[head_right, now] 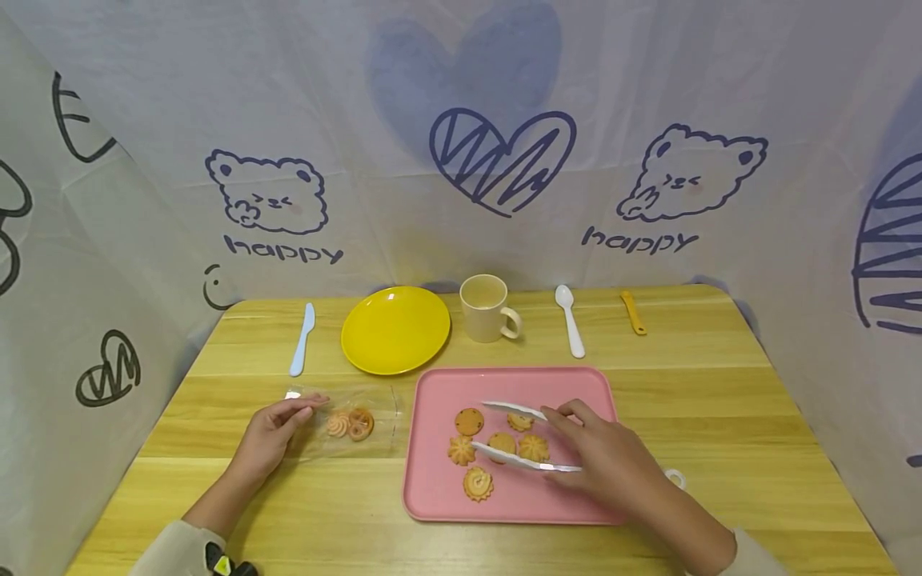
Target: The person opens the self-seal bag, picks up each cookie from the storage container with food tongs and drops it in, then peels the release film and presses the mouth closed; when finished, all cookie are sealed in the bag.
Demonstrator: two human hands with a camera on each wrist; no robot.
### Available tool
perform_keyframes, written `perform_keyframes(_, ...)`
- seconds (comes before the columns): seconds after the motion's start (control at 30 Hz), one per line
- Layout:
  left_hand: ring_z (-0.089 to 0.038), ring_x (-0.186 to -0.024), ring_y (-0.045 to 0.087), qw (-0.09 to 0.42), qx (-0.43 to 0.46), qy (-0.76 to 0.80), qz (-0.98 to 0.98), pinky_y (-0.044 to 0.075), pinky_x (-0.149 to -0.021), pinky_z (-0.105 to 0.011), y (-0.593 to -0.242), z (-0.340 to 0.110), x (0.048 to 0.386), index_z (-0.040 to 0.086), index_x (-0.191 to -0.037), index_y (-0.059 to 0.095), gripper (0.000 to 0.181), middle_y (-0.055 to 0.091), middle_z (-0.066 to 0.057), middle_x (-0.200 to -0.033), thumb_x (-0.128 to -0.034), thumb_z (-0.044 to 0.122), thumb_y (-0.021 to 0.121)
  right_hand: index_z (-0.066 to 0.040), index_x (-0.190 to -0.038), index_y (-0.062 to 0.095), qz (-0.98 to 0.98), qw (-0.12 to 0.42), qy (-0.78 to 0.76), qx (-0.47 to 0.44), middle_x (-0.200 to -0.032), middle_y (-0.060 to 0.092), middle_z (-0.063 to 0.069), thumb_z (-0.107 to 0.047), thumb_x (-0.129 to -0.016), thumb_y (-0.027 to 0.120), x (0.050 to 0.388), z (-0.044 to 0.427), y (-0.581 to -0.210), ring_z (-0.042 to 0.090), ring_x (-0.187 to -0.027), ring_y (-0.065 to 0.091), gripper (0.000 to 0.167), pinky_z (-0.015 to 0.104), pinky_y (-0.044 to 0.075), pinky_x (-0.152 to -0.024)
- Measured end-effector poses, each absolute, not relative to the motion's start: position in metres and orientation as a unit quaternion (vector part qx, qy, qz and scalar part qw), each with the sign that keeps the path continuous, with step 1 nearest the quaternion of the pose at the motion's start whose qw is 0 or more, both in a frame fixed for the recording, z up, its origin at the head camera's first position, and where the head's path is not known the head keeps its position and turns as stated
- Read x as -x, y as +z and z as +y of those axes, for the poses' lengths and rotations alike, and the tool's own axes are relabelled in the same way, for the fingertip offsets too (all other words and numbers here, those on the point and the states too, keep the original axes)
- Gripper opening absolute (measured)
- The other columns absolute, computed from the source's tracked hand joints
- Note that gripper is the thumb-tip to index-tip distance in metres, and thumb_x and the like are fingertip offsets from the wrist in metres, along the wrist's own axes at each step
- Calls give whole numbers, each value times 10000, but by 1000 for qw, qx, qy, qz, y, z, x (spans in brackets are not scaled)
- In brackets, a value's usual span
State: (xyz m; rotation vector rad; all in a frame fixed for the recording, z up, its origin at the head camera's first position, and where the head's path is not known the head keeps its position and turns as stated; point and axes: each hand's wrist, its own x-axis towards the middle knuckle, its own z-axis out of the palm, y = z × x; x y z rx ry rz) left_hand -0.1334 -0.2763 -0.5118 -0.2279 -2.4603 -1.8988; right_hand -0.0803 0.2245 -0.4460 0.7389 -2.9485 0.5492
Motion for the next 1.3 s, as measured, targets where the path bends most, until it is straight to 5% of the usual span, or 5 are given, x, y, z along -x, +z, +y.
perform_keyframes(0.5, -14, -1242, 592, 18, 72, -603, -794, 482, -1021, -123, -511, -274, 132, -110, -1194, 704, 262, 687, -255, -1271, -1045, 76, 595, -174, -1415, 626, -965, 39, 183, -183, -1148, 564, -97, -477, -765, 898, 54, 254, -456, -29, -646, 364, 767, 213, 353, -563)
perform_keyframes(0.67, -30, -1254, 592, 13, 70, -605, -793, 478, -1025, -123, -510, -275, 132, -95, -1197, 710, 255, 672, -270, -1289, -1043, 75, 598, -151, -1429, 624, -970, 40, 169, -171, -1199, 594, -48, -543, -780, 865, 45, 260, -462, 33, -750, 477, 795, 282, 471, -627)
perform_keyframes(0.83, -47, -1268, 593, 12, 73, -610, -789, 476, -1032, -128, -511, -276, 133, -83, -1196, 716, 246, 666, -274, -1298, -1041, 69, 600, -145, -1433, 621, -974, 8, 170, -149, -1246, 601, 17, -620, -793, 820, 39, 264, -464, 105, -834, 547, 822, 372, 542, -701)
perform_keyframes(1.3, -22, -1257, 591, 16, 73, -606, -792, 474, -1033, -127, -512, -276, 133, -101, -1185, 712, 251, 679, -262, -1283, -1043, 72, 599, -142, -1401, 644, -976, -38, 182, -117, -1253, 584, -27, -670, -805, 776, 34, 269, -471, 78, -806, 525, 808, 328, 506, -681)
